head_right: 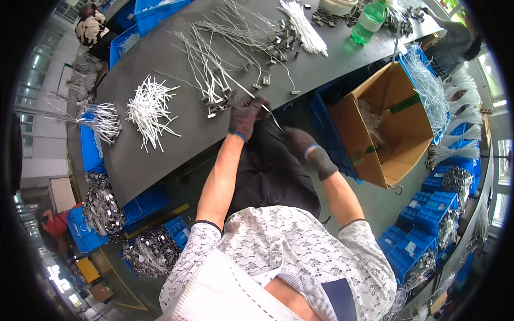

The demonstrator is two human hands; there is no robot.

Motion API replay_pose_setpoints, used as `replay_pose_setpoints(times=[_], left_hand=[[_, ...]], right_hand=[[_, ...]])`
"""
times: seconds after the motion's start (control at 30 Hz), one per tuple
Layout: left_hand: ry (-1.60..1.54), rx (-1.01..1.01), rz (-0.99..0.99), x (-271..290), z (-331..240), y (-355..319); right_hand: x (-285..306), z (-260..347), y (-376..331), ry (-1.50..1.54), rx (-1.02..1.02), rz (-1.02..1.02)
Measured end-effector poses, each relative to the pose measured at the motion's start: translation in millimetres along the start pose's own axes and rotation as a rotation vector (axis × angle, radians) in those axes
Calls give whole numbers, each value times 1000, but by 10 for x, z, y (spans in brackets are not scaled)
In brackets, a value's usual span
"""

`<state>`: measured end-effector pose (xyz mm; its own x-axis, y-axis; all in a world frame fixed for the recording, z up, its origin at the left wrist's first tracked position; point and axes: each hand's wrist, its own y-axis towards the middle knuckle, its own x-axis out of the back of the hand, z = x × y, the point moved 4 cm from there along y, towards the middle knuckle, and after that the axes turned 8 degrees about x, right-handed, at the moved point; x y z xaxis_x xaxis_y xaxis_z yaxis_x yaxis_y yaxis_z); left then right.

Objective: Arranging and sorting white electronic wire harnesses on a workbench.

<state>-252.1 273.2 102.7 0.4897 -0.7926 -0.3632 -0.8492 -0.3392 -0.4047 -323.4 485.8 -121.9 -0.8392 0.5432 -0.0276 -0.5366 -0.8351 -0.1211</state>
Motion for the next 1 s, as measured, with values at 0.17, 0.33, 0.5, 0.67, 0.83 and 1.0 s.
replay_pose_setpoints(times=[0.17,0.33,0.5,0.67,0.83,1.0], left_hand=[[253,-231,-234,662,-115,-593],[526,-245,-370,971,23,-698],[228,-319,-454,1167,68,-661],[324,-328,-411,1465,-160,-520],[353,-374,-400,1556,-311,-566],[345,-395,-338,1405,-205,-550]], right_hand=[[-1181,2318,178,73,-96,-90],[-1320,1974,487,210,74,-173],[-1513,1842,753,-604,650,-21],[-1480,1108,1116,-91,171,20],[-1851,1829,971,-605,616,-47],[-2016,2134,1116,-385,425,4]])
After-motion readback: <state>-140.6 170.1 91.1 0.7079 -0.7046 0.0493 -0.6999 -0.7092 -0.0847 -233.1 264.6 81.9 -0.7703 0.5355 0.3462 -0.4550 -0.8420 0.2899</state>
